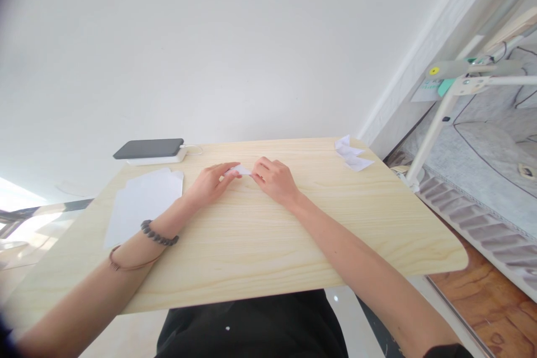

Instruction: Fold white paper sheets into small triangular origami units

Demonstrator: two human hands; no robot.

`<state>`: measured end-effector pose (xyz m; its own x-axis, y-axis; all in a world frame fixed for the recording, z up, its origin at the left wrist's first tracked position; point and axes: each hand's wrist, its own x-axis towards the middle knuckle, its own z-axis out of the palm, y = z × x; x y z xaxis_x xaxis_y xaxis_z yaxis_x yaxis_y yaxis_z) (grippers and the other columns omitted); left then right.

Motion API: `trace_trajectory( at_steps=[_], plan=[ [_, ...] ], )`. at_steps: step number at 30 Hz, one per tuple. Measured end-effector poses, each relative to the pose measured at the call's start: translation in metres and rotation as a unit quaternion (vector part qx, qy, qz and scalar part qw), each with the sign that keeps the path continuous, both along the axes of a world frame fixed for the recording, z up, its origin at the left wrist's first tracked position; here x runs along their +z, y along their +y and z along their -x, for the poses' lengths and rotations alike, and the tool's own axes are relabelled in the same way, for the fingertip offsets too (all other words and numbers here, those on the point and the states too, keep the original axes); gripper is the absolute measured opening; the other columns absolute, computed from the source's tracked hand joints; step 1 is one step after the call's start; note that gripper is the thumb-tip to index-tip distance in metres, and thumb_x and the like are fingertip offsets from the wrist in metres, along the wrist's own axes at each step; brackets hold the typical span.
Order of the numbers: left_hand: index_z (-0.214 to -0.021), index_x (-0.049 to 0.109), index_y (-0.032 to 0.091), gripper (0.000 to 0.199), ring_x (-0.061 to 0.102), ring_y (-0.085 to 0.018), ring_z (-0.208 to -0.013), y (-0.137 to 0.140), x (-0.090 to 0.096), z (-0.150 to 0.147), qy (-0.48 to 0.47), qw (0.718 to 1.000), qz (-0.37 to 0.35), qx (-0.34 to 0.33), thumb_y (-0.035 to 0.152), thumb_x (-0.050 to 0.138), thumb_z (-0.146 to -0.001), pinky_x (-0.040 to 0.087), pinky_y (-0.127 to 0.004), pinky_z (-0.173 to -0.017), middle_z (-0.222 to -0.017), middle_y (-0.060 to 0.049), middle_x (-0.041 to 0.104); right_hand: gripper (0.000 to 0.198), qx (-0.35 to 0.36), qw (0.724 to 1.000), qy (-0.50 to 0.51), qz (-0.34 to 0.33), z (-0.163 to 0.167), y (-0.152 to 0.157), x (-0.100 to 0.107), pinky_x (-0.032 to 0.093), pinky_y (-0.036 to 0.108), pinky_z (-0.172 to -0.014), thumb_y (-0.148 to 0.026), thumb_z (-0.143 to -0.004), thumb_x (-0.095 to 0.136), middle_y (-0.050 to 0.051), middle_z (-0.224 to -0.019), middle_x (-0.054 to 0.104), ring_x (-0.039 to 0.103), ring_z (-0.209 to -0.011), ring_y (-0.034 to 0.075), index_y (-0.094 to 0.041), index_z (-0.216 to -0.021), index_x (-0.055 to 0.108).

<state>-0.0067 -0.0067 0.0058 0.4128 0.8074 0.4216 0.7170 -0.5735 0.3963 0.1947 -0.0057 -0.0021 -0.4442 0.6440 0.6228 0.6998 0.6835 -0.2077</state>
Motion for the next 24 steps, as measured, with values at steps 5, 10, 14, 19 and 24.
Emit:
trace_trajectory(
  at_steps=[5, 10, 14, 19, 24],
  plan=[
    [-0.114, 0.049, 0.021, 0.039, 0.057, -0.013, -0.071, 0.001, -0.0028, -0.0035, -0.095, 0.992, 0.076, 0.018, 0.041, 0.044, -0.081, 0.045, -0.025, -0.069, -0.087, -0.002, 0.065, 0.009, 0.025, 0.998, 0.007, 0.062, 0.0014, -0.0005, -0.0022, 0.038, 0.026, -0.07, -0.018, -0.078, 0.047, 0.003, -0.092, 0.057, 0.052, -0.07, 0.012, -0.02, -0.084, 0.053],
    [-0.094, 0.058, 0.02, 0.027, 0.056, -0.012, -0.071, 0.0017, -0.0035, -0.0033, -0.102, 0.991, 0.089, 0.001, 0.039, 0.045, -0.08, 0.043, -0.024, -0.067, -0.087, 0.0, 0.065, 0.018, 0.023, 0.989, 0.045, 0.139, 0.003, 0.0008, -0.0061, 0.039, 0.026, -0.068, -0.026, -0.075, 0.052, 0.001, -0.08, 0.06, 0.053, -0.068, 0.012, -0.02, -0.091, 0.051],
    [-0.088, 0.059, 0.02, 0.024, 0.054, -0.011, -0.069, -0.0009, -0.0021, -0.0047, -0.096, 0.992, 0.076, -0.022, 0.038, 0.044, -0.081, 0.043, -0.024, -0.067, -0.084, 0.001, 0.064, 0.012, 0.045, 0.989, 0.034, 0.138, 0.0027, 0.0021, -0.0057, 0.038, 0.026, -0.067, -0.028, -0.08, 0.047, 0.001, -0.072, 0.06, 0.052, -0.067, 0.012, -0.019, -0.078, 0.055],
    [-0.089, 0.06, 0.019, 0.025, 0.055, -0.013, -0.076, -0.0032, 0.0003, -0.0067, -0.107, 0.992, 0.046, -0.041, 0.038, 0.044, -0.081, 0.044, -0.025, -0.07, -0.091, -0.002, 0.064, 0.017, 0.078, 0.99, 0.026, 0.117, 0.0022, 0.0032, -0.0054, 0.038, 0.025, -0.068, -0.023, -0.084, 0.041, 0.002, -0.076, 0.06, 0.052, -0.071, 0.013, -0.018, -0.082, 0.056],
    [-0.087, 0.061, 0.019, 0.028, 0.057, -0.014, -0.078, -0.0023, 0.0028, -0.0061, -0.109, 0.991, 0.055, -0.054, 0.038, 0.042, -0.082, 0.045, -0.025, -0.068, -0.09, -0.003, 0.065, 0.019, 0.084, 0.99, 0.01, 0.112, 0.0016, 0.0034, -0.0059, 0.038, 0.027, -0.071, -0.025, -0.085, 0.04, 0.003, -0.078, 0.06, 0.052, -0.074, 0.014, -0.019, -0.084, 0.057]
  ],
)
